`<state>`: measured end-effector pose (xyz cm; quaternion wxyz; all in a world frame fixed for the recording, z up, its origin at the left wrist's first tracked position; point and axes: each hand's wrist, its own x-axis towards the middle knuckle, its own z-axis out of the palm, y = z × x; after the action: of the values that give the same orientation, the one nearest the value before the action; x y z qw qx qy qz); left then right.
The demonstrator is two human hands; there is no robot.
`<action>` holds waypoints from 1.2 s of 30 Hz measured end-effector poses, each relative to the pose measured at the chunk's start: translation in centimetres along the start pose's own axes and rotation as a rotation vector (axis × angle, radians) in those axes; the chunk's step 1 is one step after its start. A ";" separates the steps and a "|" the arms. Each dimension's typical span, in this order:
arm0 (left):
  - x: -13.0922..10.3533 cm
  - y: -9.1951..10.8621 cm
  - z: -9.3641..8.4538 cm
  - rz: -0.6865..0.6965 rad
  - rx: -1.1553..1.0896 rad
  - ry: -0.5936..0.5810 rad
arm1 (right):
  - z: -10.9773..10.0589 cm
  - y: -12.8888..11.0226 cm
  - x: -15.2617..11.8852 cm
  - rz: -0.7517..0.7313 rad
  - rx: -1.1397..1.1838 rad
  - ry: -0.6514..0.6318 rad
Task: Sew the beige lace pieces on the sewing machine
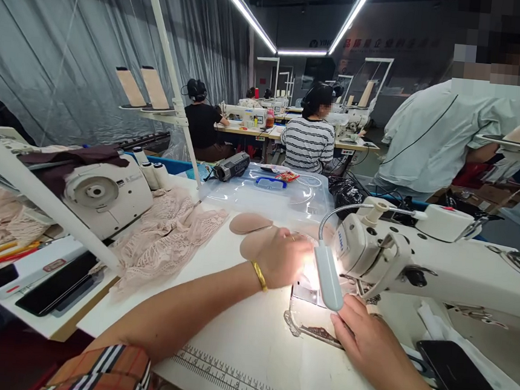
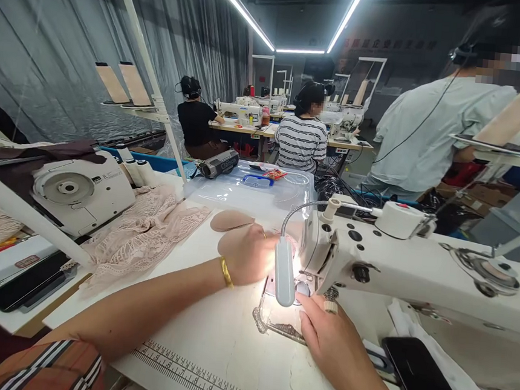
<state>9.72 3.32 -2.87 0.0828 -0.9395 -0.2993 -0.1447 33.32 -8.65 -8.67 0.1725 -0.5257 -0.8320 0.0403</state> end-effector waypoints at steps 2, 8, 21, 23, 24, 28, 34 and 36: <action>1.2 -1.8 -0.3 -0.206 -0.049 0.017 | 0.1 -0.1 0.0 0.004 -0.004 0.019; 4.2 -5.4 0.7 -0.485 -0.297 -0.082 | 0.8 0.0 0.0 -0.004 0.023 0.064; 2.8 -9.6 -3.9 -0.689 -0.496 0.346 | 1.3 1.1 0.6 -0.107 0.097 0.124; 1.7 -8.6 -5.1 -0.683 -0.415 0.445 | 1.6 1.4 0.7 -0.136 0.075 0.163; 1.0 -7.6 -5.3 -0.668 -0.386 0.477 | 1.7 1.5 0.7 -0.138 0.067 0.171; -2.3 -1.2 -2.9 -0.226 -0.294 0.181 | 1.7 1.1 0.5 -0.084 0.036 0.095; -4.1 4.4 0.9 0.160 -0.251 -0.127 | 0.3 -0.3 0.6 0.041 0.001 -0.017; -3.5 4.3 1.2 0.151 -0.252 -0.092 | -0.1 -0.5 0.7 0.071 0.007 -0.046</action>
<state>9.80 -1.75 -5.44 -0.0389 -0.9679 -0.2105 -0.1313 32.64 -8.31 -8.24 0.1535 -0.5531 -0.8165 0.0615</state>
